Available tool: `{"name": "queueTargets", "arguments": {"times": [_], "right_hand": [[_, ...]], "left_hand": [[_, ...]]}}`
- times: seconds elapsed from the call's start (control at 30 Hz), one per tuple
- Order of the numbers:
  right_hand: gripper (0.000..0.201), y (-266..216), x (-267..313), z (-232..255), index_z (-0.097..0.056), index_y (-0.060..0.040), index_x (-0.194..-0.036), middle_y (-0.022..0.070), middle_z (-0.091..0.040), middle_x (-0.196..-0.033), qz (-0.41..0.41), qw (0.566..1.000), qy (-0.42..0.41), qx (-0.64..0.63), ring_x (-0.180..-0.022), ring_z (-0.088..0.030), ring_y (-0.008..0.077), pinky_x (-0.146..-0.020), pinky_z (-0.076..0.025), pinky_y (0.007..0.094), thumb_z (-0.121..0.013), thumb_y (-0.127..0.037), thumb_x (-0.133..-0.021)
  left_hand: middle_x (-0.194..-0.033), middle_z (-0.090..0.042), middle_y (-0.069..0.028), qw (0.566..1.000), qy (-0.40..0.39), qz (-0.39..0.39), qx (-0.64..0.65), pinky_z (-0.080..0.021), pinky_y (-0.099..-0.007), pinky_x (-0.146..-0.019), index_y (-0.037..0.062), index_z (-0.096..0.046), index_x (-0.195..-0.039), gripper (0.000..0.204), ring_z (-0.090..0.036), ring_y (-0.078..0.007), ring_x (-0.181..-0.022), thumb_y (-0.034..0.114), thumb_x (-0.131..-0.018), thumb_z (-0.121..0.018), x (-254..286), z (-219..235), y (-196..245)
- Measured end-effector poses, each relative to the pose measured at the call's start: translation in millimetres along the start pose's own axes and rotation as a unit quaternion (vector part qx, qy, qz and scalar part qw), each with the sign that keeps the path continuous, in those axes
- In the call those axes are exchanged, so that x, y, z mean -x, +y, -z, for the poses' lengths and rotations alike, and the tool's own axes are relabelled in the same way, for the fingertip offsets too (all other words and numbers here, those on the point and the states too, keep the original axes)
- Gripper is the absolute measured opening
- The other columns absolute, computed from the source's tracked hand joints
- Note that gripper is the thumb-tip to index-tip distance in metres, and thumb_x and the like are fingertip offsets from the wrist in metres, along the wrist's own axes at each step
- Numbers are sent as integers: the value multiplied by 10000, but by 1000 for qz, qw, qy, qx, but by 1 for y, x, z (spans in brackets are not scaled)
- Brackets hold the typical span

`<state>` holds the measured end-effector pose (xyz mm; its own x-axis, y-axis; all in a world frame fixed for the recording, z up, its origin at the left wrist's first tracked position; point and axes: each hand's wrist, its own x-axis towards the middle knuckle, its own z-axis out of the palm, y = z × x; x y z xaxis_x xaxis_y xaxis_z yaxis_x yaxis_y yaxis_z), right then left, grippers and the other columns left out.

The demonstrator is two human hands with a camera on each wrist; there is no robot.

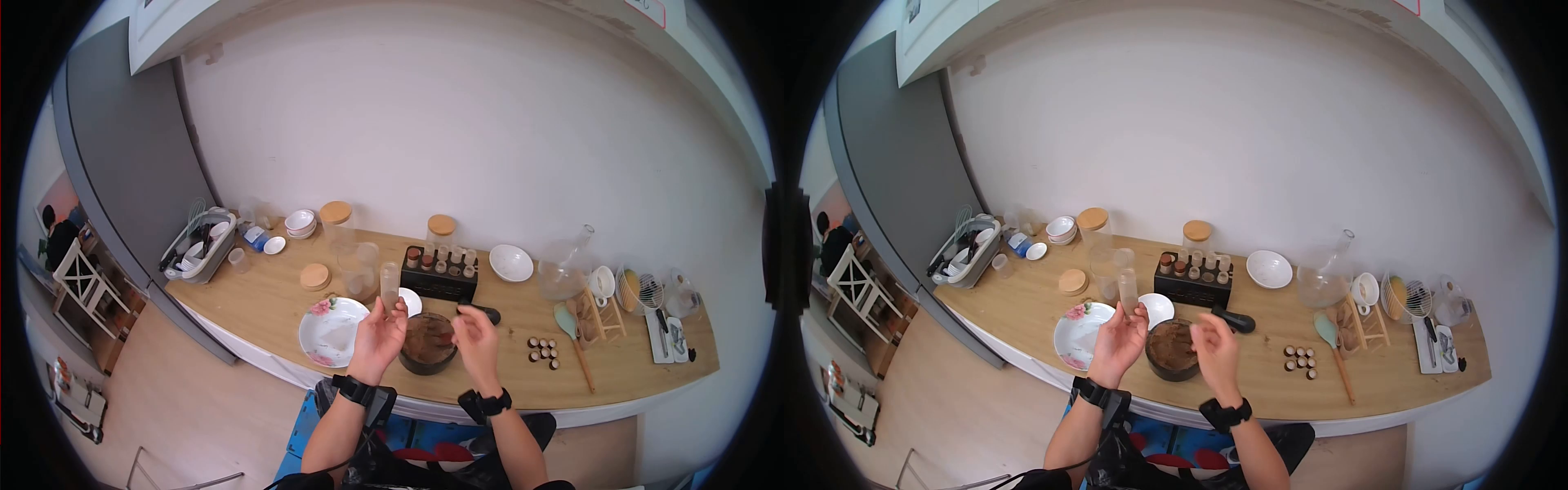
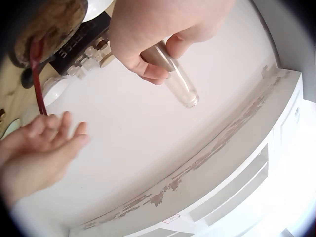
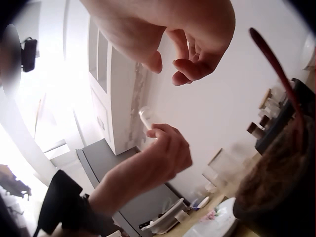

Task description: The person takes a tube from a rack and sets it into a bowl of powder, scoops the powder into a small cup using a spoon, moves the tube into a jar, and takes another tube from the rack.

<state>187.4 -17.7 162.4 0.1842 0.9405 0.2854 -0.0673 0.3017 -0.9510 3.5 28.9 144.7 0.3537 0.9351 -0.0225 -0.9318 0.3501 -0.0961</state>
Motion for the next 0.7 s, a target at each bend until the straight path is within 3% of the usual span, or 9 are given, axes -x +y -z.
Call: {"name": "queueTargets", "arguments": {"times": [0.13, 0.2, 0.47, 0.53, 0.57, 0.7], "right_hand": [[207, 62, 36, 42, -585, -6, -1081, 25, -574, -803, -48, 997, 49, 28, -638, -544, 65, -558, -444, 195, -616, -82, -891], [161, 94, 49, 60, -592, -1, -1036, 24, -579, -790, -60, 988, 112, 87, -626, -535, 63, -557, -444, 200, -598, -81, -898], [86, 152, 63, 83, -593, -12, -964, 6, -569, -741, -82, 977, 171, 103, -617, -518, 53, -540, -420, 199, -572, -74, -908], [80, 161, 68, 86, -589, -16, -961, 4, -568, -735, -88, 974, 170, 120, -618, -517, 51, -538, -411, 192, -563, -77, -917], [74, 165, 72, 87, -592, -15, -949, -1, -567, -725, -72, 974, 177, 125, -617, -513, 48, -539, -407, 192, -563, -74, -916], [61, 164, 75, 86, -595, -8, -919, -13, -566, -711, -63, 969, 186, 151, -605, -498, 41, -539, -399, 192, -567, -60, -906]], "left_hand": [[-1069, -516, -176, 996, 2, -63, -62, -495, -291, -812, -71, -448, -1172, 338, -531, -238, -931, 186, -960, -507, 1, 0, 20], [-1056, -534, -170, 993, 8, -77, -89, -489, -292, -813, -55, -468, -1166, 330, -536, -237, -925, 195, -957, -514, -4, 11, 33], [-1010, -605, -104, 948, 13, -209, -241, -455, -312, -857, 20, -557, -1061, 202, -548, -212, -933, 164, -920, -577, -25, 27, 83], [-980, -613, -93, 921, -5, -279, -273, -471, -314, -829, 37, -561, -995, 148, -569, -216, -909, 158, -915, -588, -41, 23, 113], [-980, -613, -93, 921, -5, -276, -276, -471, -314, -829, 37, -561, -995, 148, -569, -216, -909, 158, -915, -588, -44, 16, 125], [-957, -609, -88, 845, 13, -356, -399, -499, -319, -776, 65, -480, -986, 154, -609, -219, -854, 138, -912, -594, -65, -12, 160]]}}
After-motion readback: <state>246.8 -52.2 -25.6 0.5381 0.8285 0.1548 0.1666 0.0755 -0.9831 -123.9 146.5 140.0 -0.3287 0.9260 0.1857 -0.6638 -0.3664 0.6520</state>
